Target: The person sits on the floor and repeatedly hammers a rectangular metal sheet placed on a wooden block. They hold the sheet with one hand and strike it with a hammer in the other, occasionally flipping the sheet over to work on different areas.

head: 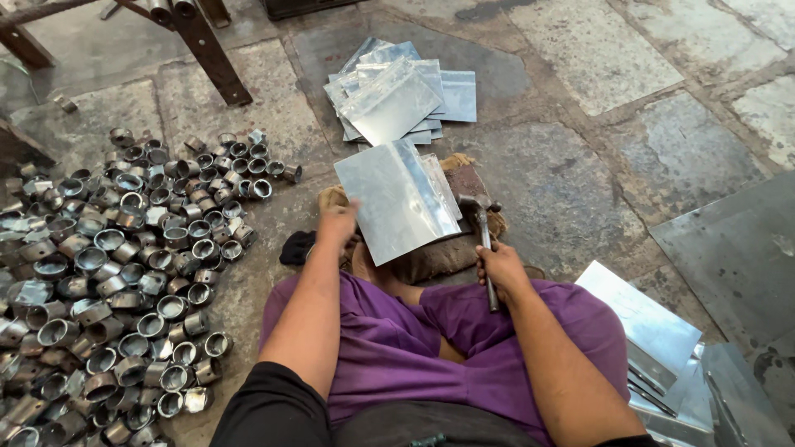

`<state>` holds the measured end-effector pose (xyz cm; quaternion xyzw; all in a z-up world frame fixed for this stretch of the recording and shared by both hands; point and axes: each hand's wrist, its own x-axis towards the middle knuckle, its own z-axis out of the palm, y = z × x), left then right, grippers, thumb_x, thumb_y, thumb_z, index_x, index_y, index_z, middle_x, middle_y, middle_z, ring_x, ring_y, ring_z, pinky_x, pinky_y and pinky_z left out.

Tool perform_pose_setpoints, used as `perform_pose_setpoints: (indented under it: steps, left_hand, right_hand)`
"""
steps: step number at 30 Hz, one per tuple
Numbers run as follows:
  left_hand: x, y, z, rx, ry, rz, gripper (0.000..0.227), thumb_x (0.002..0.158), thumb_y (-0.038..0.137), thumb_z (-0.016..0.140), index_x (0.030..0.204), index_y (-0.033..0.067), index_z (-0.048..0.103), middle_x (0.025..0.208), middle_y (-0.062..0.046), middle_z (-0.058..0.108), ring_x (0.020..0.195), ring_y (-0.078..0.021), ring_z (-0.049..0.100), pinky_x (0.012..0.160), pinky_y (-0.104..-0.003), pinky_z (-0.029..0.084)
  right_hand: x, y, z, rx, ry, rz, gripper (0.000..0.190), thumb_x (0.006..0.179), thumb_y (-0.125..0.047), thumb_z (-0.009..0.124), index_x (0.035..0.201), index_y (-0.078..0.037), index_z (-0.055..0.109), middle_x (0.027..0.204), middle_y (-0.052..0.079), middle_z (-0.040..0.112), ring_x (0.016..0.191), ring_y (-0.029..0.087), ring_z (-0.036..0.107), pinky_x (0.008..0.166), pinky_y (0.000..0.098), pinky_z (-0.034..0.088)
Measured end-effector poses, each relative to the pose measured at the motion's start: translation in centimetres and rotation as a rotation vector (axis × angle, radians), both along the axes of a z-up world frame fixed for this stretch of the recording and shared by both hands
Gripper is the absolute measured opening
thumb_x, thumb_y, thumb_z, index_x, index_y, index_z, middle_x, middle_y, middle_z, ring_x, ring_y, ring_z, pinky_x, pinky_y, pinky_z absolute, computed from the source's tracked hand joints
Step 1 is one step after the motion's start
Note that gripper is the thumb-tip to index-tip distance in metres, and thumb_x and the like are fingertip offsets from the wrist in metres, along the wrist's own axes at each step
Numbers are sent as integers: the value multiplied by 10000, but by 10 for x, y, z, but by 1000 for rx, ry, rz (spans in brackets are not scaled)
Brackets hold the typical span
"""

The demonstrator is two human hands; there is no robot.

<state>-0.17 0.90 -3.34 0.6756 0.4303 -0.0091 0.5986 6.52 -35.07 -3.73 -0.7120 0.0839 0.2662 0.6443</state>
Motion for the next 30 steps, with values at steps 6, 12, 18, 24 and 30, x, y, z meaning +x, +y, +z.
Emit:
perform_pose_setpoints:
  steps: [6, 12, 18, 24, 30]
  left_hand:
    - [20, 7, -64, 154, -205, -109, 392, 894, 288, 736, 1132, -22, 704, 958, -164, 771, 827, -277, 741, 738, -429, 587]
    - [5, 17, -33, -3, -129, 185, 431, 957, 365, 665, 1198, 8, 673, 1021, -227, 735, 874, -382, 699, 717, -537, 523]
    - [10, -4, 8, 406, -244, 305, 548, 752, 403, 835, 1143, 50, 687, 1052, -198, 759, 1002, -385, 722, 870, -450, 545]
    - [28, 10, -6, 399, -190, 370, 559, 778, 436, 859, 1085, -3, 699, 1087, -208, 751, 1036, -372, 727, 916, -433, 552]
    - [22, 6, 18, 368, -163, 328, 558, 788, 420, 844, 1140, 23, 672, 1109, -207, 746, 1052, -377, 711, 912, -432, 544]
  right_hand:
    - [14, -2, -8, 102, 111, -45, 128, 940, -38, 623, 1049, 25, 595, 690, 61, 597, 525, 157, 549, 466, 318, 465]
    - [-19, -6, 30, -421, -519, 70, 203, 1000, -189, 723, 1019, 8, 681, 614, 51, 546, 514, 169, 500, 482, 314, 411]
    - [-74, 5, 153, -240, -826, 12, 302, 1053, -188, 657, 1333, -78, 632, 796, 28, 607, 587, 128, 560, 491, 289, 494]
    - [-80, -22, 254, 207, -1432, -160, 184, 1187, -113, 665, 1281, 25, 587, 929, 130, 680, 631, 181, 640, 578, 295, 534]
    - [-90, -18, 217, 303, -1422, -275, 328, 1174, -347, 586, 1453, -221, 467, 846, 29, 537, 559, 84, 507, 534, 265, 457]
